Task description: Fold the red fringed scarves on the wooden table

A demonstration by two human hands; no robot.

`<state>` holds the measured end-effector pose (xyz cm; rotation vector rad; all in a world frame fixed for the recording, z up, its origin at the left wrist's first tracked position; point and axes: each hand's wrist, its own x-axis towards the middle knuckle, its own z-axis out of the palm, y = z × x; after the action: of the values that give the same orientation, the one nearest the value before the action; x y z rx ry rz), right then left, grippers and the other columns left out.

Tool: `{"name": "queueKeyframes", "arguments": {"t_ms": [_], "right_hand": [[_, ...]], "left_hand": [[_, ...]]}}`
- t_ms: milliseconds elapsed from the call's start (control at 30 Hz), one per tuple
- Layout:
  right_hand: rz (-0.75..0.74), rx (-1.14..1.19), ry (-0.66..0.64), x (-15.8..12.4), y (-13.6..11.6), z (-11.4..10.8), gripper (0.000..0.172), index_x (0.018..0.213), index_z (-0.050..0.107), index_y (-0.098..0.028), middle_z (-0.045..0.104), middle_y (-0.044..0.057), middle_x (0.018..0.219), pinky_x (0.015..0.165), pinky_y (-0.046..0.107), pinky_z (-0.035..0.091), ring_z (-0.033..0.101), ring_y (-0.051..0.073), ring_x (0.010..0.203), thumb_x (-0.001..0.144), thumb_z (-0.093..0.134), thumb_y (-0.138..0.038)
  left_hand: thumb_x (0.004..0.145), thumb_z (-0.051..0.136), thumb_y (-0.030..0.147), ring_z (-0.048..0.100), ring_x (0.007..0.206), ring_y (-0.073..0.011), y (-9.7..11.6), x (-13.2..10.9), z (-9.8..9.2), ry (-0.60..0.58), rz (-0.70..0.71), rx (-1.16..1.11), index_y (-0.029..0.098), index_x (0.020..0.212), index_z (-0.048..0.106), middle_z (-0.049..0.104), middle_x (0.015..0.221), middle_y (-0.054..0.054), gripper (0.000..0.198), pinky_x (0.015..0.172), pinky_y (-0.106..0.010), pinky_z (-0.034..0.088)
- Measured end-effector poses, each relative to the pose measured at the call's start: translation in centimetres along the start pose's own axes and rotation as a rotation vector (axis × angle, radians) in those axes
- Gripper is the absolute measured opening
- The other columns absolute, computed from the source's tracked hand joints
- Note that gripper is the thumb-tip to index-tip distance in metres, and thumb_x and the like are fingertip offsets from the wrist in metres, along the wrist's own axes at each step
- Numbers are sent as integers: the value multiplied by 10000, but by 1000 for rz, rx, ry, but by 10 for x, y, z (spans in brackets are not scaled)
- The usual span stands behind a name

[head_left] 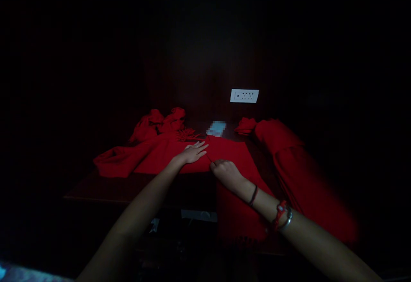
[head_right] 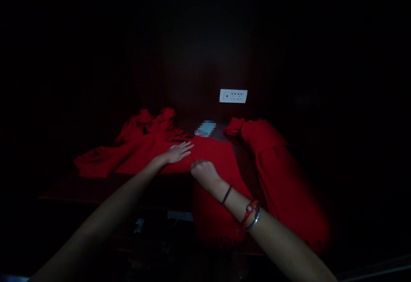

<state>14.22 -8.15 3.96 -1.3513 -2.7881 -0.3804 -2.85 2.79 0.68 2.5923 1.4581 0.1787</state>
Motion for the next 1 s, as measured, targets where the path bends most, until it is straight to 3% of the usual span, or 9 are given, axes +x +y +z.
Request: {"name": "queueKeyframes", "arguments": {"t_ms": [67,200,367,467,567,733,867,1000], "right_hand": [[-38,3,-14,0,4,-5,241,902,549,-127,578,116,836,641,261,390,535,171,750,790,340,-84],[12,80,96,-6,17,-11,257,965,518,-148,556,86,875,698,249,375,507,151,809,822,306,-118],[-28,95,55,-16,13,0,251,972,515,-163,539,76,919,775,263,355,482,149,873,838,303,-161],[21,55,74,-19,6,6,246,1019,490,-166,526,85,966,794,284,354,474,167,908,835,332,-201],[5,-22,51,-15,1,3,251,1026,490,-178,541,83,926,732,280,378,499,170,847,821,347,-158],[-105,-142,-8,0,-4,-3,194,858,566,-132,556,103,810,636,290,378,516,175,729,795,382,-124],[-151,-126,100,-2,4,2,213,876,559,-139,551,88,842,699,304,363,498,165,777,817,354,-130],[-201,30,183,-15,15,9,261,934,556,-174,554,66,912,778,298,345,471,149,881,852,309,-193]], "left_hand": [[849,166,436,110,1243,-200,-1,1,-1,-29,-4,35,299,1289,173,113,1373,-14,462,955,-415,157],[848,133,431,93,1244,-212,0,4,-3,-86,-12,91,307,1299,111,60,1379,7,468,950,-435,164],[848,142,348,69,1246,-216,5,1,-5,-101,-46,120,273,1308,82,40,1380,-5,470,951,-444,162],[844,148,336,70,1247,-205,6,-1,-6,-84,-41,116,258,1308,99,38,1382,-9,473,955,-437,161],[844,133,332,79,1246,-201,7,-3,-7,-89,-42,105,255,1308,105,53,1381,-9,471,959,-435,155],[842,127,344,68,1247,-203,9,-4,-10,-102,-50,96,252,1308,109,61,1379,-3,475,961,-441,146],[839,131,350,72,1246,-214,6,-2,-9,-105,-63,100,258,1309,105,61,1379,0,480,957,-448,153],[835,143,354,73,1244,-230,2,2,-7,-121,-88,104,258,1311,98,62,1377,1,488,957,-451,153]]}}
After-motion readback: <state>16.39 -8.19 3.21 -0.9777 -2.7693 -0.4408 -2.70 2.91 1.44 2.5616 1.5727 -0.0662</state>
